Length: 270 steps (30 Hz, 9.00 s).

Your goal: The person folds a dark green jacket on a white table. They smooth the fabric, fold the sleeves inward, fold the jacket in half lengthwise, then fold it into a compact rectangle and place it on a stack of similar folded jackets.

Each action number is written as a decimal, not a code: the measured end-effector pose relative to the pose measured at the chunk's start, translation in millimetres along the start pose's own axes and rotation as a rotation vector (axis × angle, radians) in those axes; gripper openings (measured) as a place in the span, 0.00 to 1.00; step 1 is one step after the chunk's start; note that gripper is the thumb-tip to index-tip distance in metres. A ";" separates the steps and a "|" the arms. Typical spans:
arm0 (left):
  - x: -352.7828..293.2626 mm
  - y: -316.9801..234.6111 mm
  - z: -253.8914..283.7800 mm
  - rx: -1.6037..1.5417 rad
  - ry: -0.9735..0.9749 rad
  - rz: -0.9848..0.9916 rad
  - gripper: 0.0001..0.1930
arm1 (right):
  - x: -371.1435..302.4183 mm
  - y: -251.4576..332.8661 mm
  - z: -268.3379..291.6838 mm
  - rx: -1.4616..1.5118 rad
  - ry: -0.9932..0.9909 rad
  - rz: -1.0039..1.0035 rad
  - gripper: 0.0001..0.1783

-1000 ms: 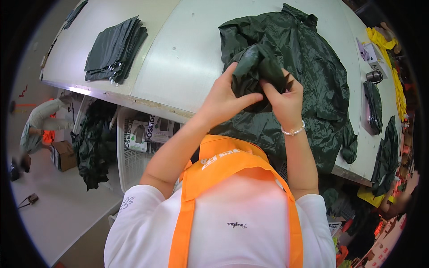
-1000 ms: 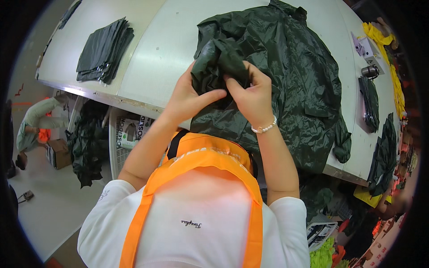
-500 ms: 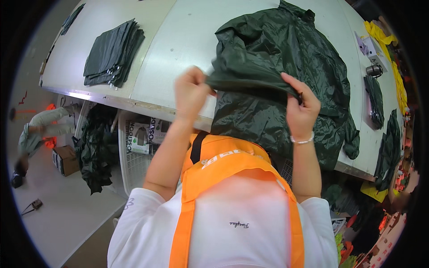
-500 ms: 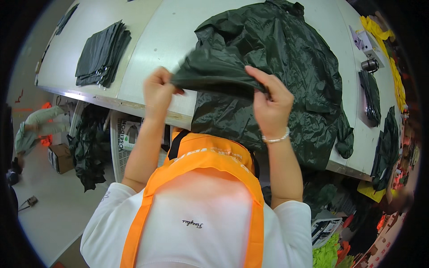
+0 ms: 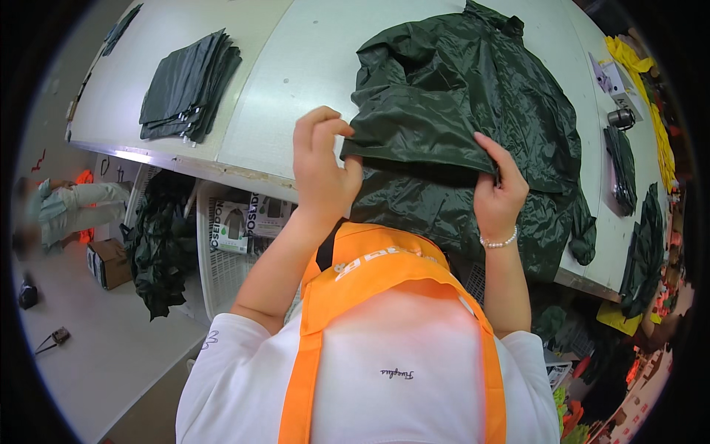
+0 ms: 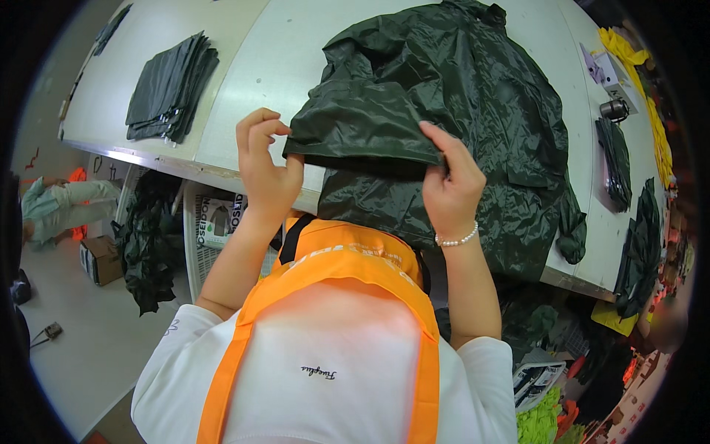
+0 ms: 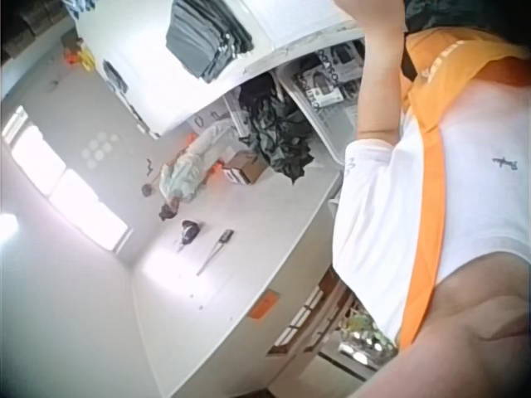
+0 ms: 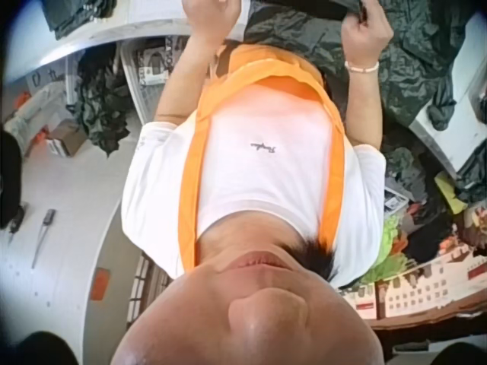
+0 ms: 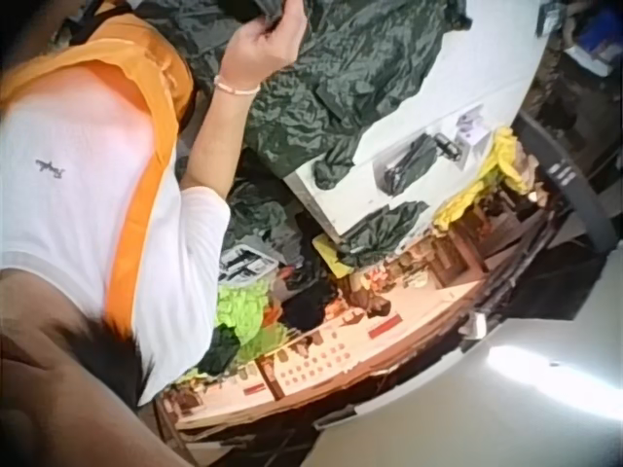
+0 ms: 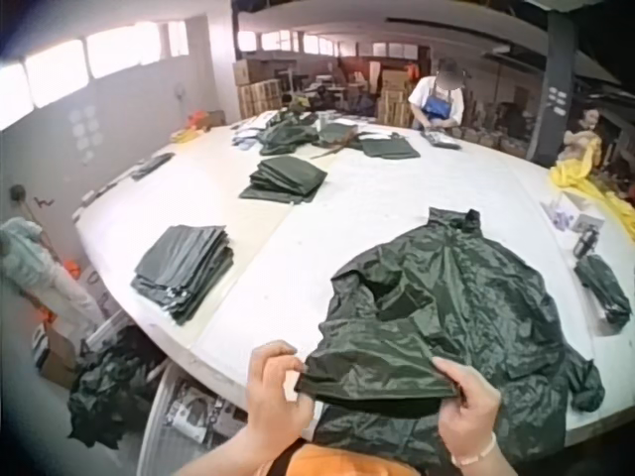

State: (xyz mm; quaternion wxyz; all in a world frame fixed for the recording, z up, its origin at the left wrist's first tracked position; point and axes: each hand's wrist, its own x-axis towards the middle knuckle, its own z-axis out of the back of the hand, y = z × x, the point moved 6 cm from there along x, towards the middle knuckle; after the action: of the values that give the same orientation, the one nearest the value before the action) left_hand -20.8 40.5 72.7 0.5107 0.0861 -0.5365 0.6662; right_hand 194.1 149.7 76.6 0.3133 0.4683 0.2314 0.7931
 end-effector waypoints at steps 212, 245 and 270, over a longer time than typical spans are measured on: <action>-160.0 -335.3 -434.9 -0.945 0.642 0.845 0.10 | -61.8 -238.1 407.8 -0.113 0.455 -0.186 0.08; -110.0 -382.1 -384.1 -0.349 0.407 -0.157 0.15 | -49.3 -299.6 424.0 0.097 0.205 -0.446 0.14; -131.2 -383.5 -419.4 -0.645 0.821 0.206 0.15 | -75.9 -273.9 423.8 0.638 0.229 -0.792 0.10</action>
State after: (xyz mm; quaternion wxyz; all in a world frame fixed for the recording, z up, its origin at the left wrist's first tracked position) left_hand 518.2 262.8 54.5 0.6111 -0.3962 -0.4758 0.4932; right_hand 674.8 317.5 42.9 0.4035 0.3275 0.6538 0.5499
